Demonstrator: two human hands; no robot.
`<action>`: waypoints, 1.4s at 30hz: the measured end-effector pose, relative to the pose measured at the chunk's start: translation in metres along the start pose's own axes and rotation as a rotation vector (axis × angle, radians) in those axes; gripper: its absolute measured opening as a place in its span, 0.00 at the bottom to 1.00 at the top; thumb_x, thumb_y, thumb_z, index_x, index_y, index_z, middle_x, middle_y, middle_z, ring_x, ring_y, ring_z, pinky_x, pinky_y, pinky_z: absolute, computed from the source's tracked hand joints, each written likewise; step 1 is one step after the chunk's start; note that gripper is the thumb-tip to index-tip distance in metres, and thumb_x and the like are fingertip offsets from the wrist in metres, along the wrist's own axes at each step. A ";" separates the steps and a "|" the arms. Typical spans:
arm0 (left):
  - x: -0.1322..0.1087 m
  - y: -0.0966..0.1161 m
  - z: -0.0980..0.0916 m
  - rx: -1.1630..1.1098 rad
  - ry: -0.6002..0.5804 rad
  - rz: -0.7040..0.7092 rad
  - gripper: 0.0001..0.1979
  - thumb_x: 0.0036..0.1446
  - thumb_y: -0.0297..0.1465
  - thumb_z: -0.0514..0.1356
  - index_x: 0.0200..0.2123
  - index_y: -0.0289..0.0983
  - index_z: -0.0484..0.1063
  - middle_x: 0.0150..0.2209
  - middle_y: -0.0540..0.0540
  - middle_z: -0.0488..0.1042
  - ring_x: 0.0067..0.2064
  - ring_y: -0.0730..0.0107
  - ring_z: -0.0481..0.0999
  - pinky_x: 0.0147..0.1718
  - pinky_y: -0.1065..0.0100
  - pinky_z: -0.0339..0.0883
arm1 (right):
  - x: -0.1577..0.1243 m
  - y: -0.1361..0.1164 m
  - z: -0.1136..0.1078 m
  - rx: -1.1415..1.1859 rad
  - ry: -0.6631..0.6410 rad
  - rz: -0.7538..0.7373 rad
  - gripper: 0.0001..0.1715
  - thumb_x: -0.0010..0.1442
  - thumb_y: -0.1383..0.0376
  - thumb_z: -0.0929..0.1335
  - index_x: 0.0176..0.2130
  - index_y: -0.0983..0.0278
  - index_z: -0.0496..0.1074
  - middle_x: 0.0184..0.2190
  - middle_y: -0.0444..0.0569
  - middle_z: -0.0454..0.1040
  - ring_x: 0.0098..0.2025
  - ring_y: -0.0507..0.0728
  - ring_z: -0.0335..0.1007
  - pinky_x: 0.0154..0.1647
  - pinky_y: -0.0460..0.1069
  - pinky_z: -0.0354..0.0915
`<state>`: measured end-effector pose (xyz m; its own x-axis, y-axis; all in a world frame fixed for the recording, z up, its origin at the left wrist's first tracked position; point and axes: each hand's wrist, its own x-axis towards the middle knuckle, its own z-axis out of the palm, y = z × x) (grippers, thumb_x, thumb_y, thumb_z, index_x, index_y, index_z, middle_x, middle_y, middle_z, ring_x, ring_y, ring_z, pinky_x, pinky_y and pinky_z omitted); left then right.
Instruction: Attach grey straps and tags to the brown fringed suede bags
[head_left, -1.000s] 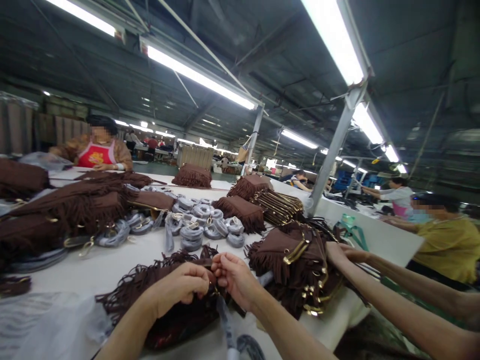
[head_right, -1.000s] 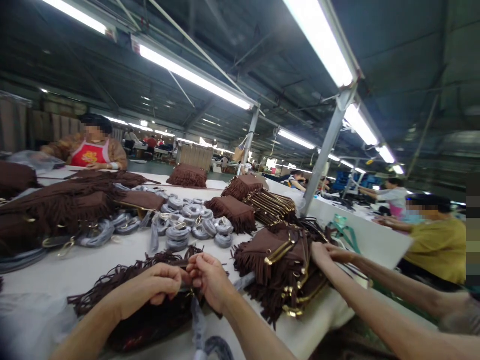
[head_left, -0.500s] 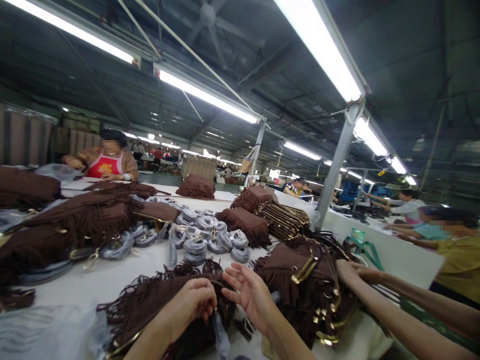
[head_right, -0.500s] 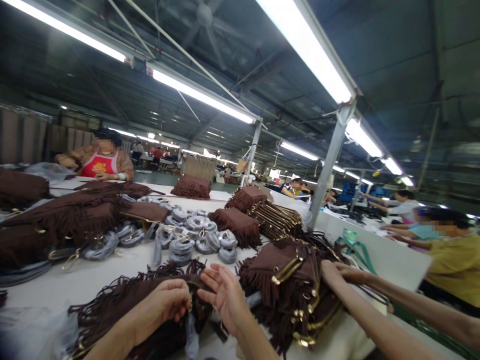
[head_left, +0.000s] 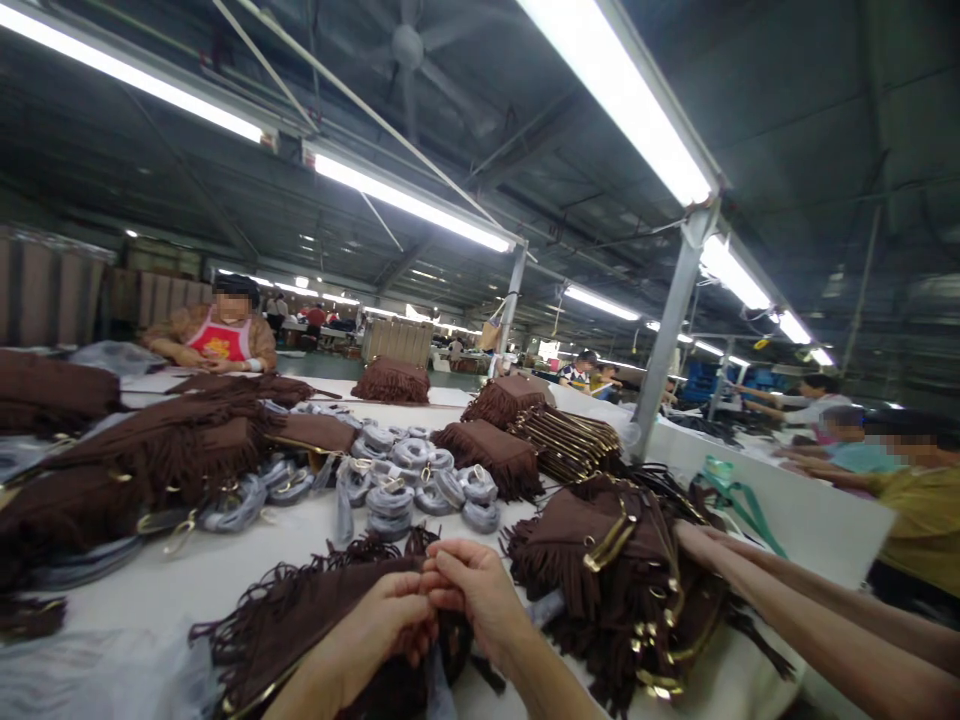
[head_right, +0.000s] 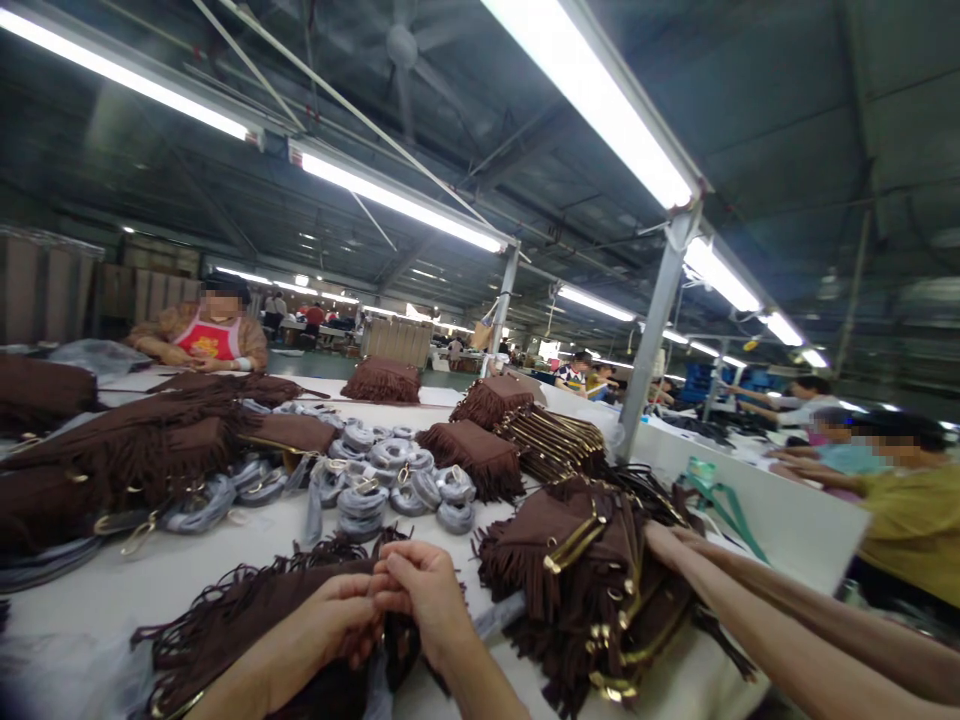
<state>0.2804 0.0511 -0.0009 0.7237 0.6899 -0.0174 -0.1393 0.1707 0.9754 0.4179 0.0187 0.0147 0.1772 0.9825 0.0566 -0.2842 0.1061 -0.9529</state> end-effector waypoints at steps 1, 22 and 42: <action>-0.001 0.001 -0.001 -0.006 0.011 0.000 0.10 0.39 0.33 0.61 0.28 0.34 0.69 0.21 0.52 0.71 0.21 0.77 0.67 0.21 0.75 0.57 | 0.000 0.000 -0.001 0.001 -0.001 -0.006 0.30 0.35 0.52 0.80 0.32 0.69 0.75 0.26 0.49 0.77 0.25 0.51 0.74 0.24 0.42 0.70; 0.003 0.006 0.005 0.013 0.261 0.118 0.16 0.38 0.39 0.66 0.28 0.36 0.68 0.21 0.51 0.74 0.22 0.74 0.72 0.23 0.73 0.66 | -0.012 0.006 -0.022 -0.178 0.000 -0.120 0.27 0.43 0.46 0.76 0.28 0.67 0.73 0.23 0.46 0.75 0.23 0.51 0.71 0.22 0.44 0.68; 0.010 -0.002 0.008 0.397 0.352 0.249 0.10 0.41 0.38 0.55 0.20 0.37 0.65 0.18 0.55 0.61 0.22 0.74 0.58 0.22 0.72 0.51 | -0.014 0.016 -0.021 -0.204 -0.019 -0.111 0.27 0.42 0.46 0.76 0.28 0.67 0.74 0.20 0.45 0.74 0.21 0.52 0.70 0.25 0.47 0.70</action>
<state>0.2929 0.0518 -0.0010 0.4243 0.8791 0.2171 0.0364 -0.2561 0.9660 0.4310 0.0038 -0.0075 0.1780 0.9695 0.1684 -0.0669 0.1827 -0.9809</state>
